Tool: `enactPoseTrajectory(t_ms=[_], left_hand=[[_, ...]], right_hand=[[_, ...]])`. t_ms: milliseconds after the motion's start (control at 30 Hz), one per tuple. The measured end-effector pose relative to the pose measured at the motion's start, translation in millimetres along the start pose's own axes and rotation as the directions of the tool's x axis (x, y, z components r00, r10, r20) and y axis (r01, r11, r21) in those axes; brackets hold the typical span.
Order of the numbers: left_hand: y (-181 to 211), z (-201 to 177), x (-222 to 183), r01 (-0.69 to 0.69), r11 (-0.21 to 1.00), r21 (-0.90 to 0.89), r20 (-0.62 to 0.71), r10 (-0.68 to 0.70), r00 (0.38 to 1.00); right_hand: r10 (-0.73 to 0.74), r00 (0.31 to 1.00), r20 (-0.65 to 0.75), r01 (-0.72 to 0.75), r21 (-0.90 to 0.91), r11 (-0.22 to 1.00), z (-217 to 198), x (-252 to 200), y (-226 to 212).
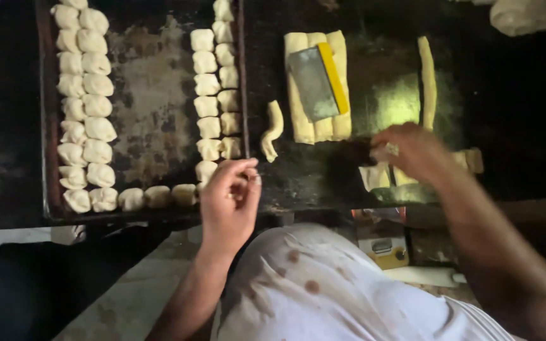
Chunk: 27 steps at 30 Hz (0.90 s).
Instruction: The person cuts and shapes pieces of dough by hand and with a scraper, then places the shaped dough onto a tray. The person also applies oil to some pieces of dough and adds cheese to others.
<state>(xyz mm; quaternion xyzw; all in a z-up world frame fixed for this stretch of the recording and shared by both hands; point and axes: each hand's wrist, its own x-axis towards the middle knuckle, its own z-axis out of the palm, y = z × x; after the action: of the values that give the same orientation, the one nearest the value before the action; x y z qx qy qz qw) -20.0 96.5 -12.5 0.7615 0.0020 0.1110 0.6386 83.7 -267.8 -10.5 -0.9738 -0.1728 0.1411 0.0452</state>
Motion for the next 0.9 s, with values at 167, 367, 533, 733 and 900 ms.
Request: enactPoseTrajectory(t_ms=[167,367,533,733,900], left_hand=[[5.8,53.8,-8.3,0.049,0.998,-0.028,0.178,-0.044,0.983],[-28.3,92.7,-32.5,0.349,0.925,-0.150,0.390,-0.269,0.881],[-38.4,70.0,-18.3,0.332,0.884,-0.329,-0.064,-0.372,0.926],[-34.3,67.9,-10.6,0.074,0.961,-0.268,-0.278,-0.150,0.949],[-21.9,94.7,5.3,0.089,0.994,0.061,-0.291,-0.067,0.955]], right_hand=[[-0.108,0.990,-0.095,0.125,0.202,0.971,16.9,-56.7,-10.6],[-0.035,0.999,0.006,0.008,0.921,0.390,22.2,-35.5,-82.7],[-0.049,0.936,-0.350,0.302,0.721,0.624,40.5,31.4,-140.0],[-0.446,0.669,-0.594,0.668,0.218,0.712,61.7,62.5,-150.5],[-0.492,0.644,-0.586,0.679,0.141,0.721,96.5,40.4,-106.5]])
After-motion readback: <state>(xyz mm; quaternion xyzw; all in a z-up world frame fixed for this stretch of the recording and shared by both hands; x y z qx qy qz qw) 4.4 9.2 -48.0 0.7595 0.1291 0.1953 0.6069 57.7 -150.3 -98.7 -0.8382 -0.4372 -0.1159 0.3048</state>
